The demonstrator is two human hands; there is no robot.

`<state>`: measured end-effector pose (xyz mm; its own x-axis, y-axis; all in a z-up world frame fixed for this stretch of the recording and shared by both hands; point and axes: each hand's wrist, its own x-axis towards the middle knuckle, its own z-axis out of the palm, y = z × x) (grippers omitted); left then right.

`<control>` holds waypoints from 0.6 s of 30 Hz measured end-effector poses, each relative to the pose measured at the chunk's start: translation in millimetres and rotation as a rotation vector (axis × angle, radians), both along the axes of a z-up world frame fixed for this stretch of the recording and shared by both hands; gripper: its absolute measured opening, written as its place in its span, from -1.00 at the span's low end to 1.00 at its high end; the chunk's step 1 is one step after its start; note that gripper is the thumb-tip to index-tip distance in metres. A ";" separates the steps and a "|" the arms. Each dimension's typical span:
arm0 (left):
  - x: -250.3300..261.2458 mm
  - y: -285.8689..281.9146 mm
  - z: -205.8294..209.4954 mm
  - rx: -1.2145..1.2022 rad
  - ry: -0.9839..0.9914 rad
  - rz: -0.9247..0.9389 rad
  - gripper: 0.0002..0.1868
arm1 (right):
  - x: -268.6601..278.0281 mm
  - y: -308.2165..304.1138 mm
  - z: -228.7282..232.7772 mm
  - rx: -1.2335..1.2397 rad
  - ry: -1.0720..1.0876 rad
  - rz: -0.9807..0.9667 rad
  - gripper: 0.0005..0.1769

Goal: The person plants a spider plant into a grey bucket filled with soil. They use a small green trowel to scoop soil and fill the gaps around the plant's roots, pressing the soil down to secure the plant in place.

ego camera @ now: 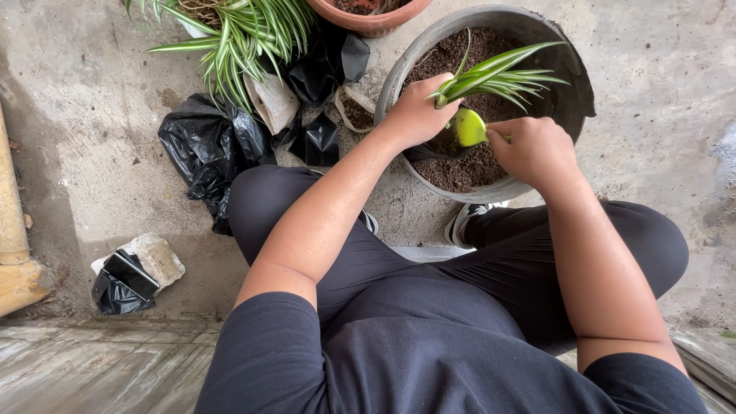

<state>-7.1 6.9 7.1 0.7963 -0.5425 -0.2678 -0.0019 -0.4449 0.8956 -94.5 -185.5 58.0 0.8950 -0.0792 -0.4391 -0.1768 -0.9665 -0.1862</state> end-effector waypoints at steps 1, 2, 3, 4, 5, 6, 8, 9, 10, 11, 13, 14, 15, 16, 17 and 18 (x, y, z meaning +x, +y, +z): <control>-0.3 0.6 0.8 -0.001 0.001 0.001 -0.86 | 0.5 0.3 -4.6 -0.001 0.001 0.001 -0.69; -0.7 1.1 1.8 -0.018 -0.002 0.002 -0.84 | 0.9 0.4 -9.1 -0.049 0.032 0.027 -0.69; -1.1 1.8 2.9 -0.034 -0.004 0.000 -0.82 | 1.0 0.9 -13.8 -0.096 0.062 0.050 -0.68; -1.0 1.4 1.3 -0.033 -0.004 -0.001 -0.82 | -1.3 1.6 -12.5 -0.095 0.063 0.050 -0.68; -0.8 1.1 -0.2 -0.029 -0.019 0.003 -0.83 | -3.2 2.4 -11.2 -0.098 0.032 0.048 -0.70; -0.5 0.9 -1.7 -0.025 -0.034 0.006 -0.84 | -5.1 3.1 -9.9 -0.101 0.001 0.047 -0.71; -0.2 1.5 -2.9 -0.038 -0.048 0.002 -0.85 | -5.9 7.1 -9.9 -0.070 -0.024 0.065 -0.71; -1.2 1.3 -3.7 -0.052 -0.059 -0.004 -0.85 | -7.7 8.8 -9.9 -0.039 -0.046 0.081 -0.72; -1.5 0.7 -3.7 -0.051 -0.058 -0.006 -0.85 | -7.7 8.6 -10.8 -0.038 -0.044 0.079 -0.72; -0.7 0.8 -3.3 -0.026 -0.046 -0.013 -0.83 | -6.7 9.0 -11.9 -0.056 -0.017 0.084 -0.71; 0.0 1.7 -0.4 0.001 -0.035 -0.022 -0.82 | -7.2 5.3 -13.6 -0.073 0.010 0.086 -0.69; -0.1 2.7 1.9 -0.015 -0.020 -0.011 -0.87 | -8.8 1.2 -14.3 -0.083 -0.081 0.072 -0.71; -0.4 3.4 4.1 -0.031 -0.004 0.003 -0.90 | -10.0 -3.3 -14.8 -0.093 -0.172 0.060 -0.72; 0.2 2.9 0.0 -0.031 -0.003 0.003 -0.90 | -10.4 -2.6 -18.1 -0.093 -0.172 0.060 -0.72; 0.8 2.5 -4.1 -0.038 -0.019 -0.007 -0.89 | -10.5 -2.0 -21.3 -0.118 -0.167 0.086 -0.74; 1.3 2.1 -8.2 -0.045 -0.034 -0.018 -0.84 | -10.6 -1.3 -24.5 -0.142 -0.163 0.111 -0.75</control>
